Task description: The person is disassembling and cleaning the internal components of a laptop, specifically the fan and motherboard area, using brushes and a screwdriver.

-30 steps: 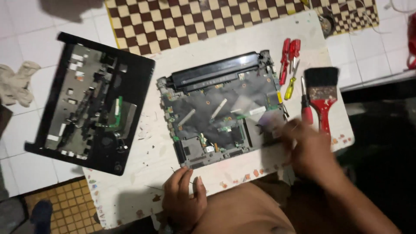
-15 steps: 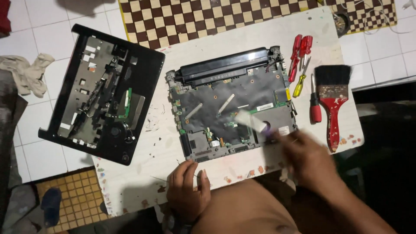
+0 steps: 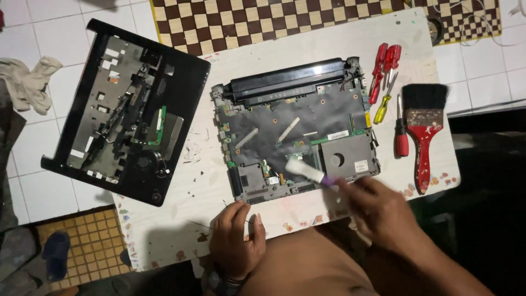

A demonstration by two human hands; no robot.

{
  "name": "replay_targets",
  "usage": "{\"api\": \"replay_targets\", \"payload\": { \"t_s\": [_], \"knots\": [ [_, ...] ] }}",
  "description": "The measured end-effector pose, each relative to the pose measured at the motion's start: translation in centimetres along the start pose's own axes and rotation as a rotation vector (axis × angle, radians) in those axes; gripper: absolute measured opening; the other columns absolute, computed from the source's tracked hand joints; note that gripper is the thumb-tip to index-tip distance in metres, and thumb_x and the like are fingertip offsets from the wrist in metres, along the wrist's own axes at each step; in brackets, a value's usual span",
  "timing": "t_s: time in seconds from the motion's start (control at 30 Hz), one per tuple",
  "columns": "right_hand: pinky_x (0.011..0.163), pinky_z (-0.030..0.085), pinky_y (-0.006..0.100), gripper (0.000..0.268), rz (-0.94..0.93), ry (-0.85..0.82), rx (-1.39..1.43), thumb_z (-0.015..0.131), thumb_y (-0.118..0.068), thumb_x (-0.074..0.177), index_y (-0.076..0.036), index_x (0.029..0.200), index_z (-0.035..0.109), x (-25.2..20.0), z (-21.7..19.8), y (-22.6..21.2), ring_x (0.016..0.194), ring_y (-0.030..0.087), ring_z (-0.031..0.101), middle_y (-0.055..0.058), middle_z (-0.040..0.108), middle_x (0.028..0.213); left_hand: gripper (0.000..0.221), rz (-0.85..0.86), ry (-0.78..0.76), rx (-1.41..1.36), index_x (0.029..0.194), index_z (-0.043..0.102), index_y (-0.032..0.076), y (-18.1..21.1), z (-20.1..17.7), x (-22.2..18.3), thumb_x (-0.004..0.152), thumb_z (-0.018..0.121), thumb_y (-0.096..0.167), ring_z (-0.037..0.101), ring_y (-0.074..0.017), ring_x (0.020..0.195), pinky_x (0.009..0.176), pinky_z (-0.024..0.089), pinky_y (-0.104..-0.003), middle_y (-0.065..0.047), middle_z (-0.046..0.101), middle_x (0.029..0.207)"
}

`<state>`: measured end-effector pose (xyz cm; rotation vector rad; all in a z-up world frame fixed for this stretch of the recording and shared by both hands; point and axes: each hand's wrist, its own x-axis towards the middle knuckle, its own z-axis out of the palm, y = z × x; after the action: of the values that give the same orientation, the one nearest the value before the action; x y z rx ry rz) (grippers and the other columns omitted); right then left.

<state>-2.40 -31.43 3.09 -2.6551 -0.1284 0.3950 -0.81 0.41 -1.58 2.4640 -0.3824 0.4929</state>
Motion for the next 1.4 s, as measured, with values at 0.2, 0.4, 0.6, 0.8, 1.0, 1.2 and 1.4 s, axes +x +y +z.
{"api": "replay_targets", "payload": {
  "t_s": [0.2,0.4,0.6,0.8,1.0,1.2,1.4],
  "knots": [
    [0.083,0.057,0.036,0.062,0.105,0.081,0.092,0.076,-0.018,0.066,-0.025,0.128,0.070,-0.6,0.6,0.9,0.112,0.032,0.071,0.010,0.068,0.134,0.022,0.006,0.020,-0.001,0.112,0.066,0.006,0.3,-0.3,0.7,0.095,0.067,0.020,0.070,-0.0272,0.103,0.088,0.058,-0.040,-0.011,0.067,0.115],
    [0.064,0.049,0.031,0.062,-0.094,0.292,0.232,0.054,0.000,0.083,-0.014,0.143,0.060,0.8,-2.9,-0.9,0.072,0.022,0.060,0.006,0.057,0.091,0.023,-0.063,-0.018,0.019,0.109,0.069,0.006,0.7,-0.3,0.4,0.096,0.064,0.023,0.068,-0.0311,0.100,0.088,0.058,-0.043,-0.012,0.067,0.116],
    [0.090,0.050,0.032,0.028,0.203,0.906,0.224,0.059,0.000,0.112,0.006,0.138,0.067,0.0,-5.1,3.6,0.092,0.020,0.064,0.017,0.071,0.111,0.025,-0.135,0.002,0.064,0.111,0.067,0.011,0.0,1.2,-1.0,0.088,0.070,0.023,0.072,-0.0332,0.098,0.083,0.054,-0.048,-0.010,0.073,0.115],
    [0.066,0.041,0.027,0.033,0.462,0.815,0.353,0.055,-0.012,0.109,-0.006,0.140,0.066,1.0,-4.7,5.4,0.071,0.010,0.048,0.002,0.057,0.083,0.021,-0.103,0.081,0.109,0.109,0.069,0.009,1.0,1.0,-0.6,0.090,0.069,0.018,0.070,-0.0317,0.091,0.082,0.058,-0.045,-0.010,0.072,0.112],
    [0.080,0.046,0.033,0.048,0.302,0.793,0.112,0.049,0.003,0.094,-0.008,0.132,0.075,3.6,-4.5,5.0,0.079,0.021,0.058,0.005,0.062,0.087,0.019,-0.038,0.129,0.138,0.110,0.069,0.009,1.8,0.5,0.9,0.096,0.066,0.021,0.070,-0.0273,0.095,0.084,0.059,-0.037,-0.009,0.072,0.113],
    [0.055,0.046,0.040,0.048,0.231,0.734,-0.204,0.064,-0.008,0.092,-0.013,0.139,0.074,6.2,-2.5,7.6,0.077,0.026,0.060,0.008,0.061,0.095,0.020,-0.035,0.098,0.115,0.108,0.070,0.007,1.5,0.3,0.9,0.094,0.068,0.021,0.070,-0.0276,0.096,0.086,0.059,-0.038,-0.009,0.071,0.113],
    [0.065,0.051,0.050,0.046,0.203,0.578,-0.312,0.071,-0.018,0.089,-0.019,0.135,0.076,6.9,-2.4,7.2,0.093,0.038,0.061,0.013,0.063,0.104,0.020,-0.148,0.000,0.155,0.103,0.072,0.013,1.1,0.4,-0.1,0.091,0.066,0.028,0.069,-0.0274,0.101,0.088,0.058,-0.040,-0.004,0.071,0.115]
  ]
}}
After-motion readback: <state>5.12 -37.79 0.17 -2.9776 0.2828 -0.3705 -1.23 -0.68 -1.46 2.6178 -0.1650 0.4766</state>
